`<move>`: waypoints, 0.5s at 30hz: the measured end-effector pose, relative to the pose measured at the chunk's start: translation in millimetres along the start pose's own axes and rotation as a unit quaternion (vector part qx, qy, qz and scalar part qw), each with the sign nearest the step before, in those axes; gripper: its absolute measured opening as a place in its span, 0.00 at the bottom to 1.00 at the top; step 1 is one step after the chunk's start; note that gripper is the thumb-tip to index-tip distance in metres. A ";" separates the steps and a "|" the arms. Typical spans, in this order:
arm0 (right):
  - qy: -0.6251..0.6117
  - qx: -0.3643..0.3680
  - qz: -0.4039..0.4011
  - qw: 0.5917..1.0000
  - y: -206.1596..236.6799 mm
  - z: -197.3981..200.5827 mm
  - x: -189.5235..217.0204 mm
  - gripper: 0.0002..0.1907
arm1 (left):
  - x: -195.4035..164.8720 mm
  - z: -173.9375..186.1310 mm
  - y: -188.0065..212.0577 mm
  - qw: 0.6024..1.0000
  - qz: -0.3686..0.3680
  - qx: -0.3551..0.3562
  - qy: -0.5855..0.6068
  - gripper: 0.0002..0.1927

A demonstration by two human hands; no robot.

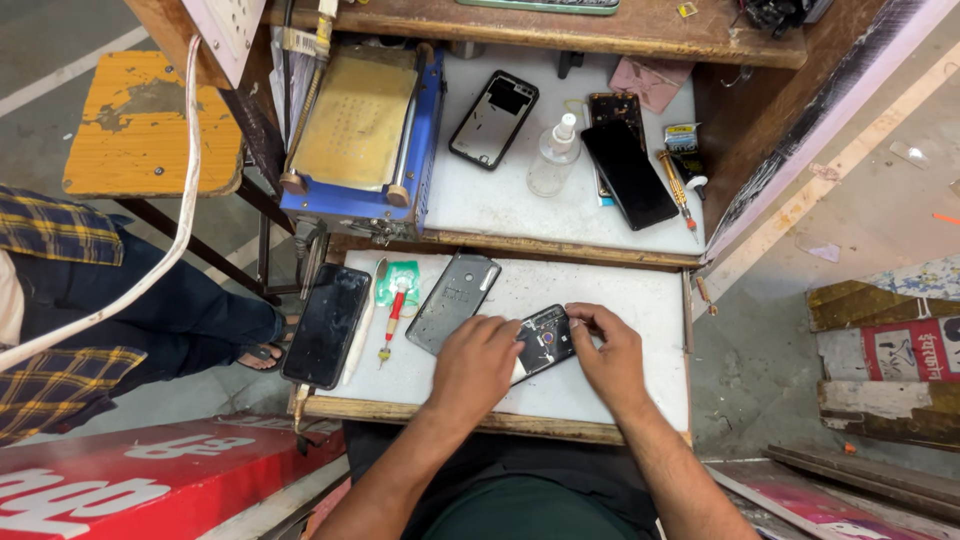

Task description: The person removes the back cover of a smartphone and uses a red-handled screwdriver to unscrew and remove internal components. The person then repositions the phone and continues to manipulate internal parts with the screwdriver.

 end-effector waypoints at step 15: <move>0.024 0.013 0.105 0.994 -0.1 -20.4 -8.1 0.10 | 100.7 92.0 93.2 0.945 0.321 -0.009 -0.069 0.13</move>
Point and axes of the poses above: each hand's wrist, its own y-axis away from the middle knuckle, its own z-axis out of the back of the hand, x = y × z, the point moved 6 cm from there along -y, towards the middle knuckle, and after that the axes turned 15 degrees about -z, right-handed, at the moved point
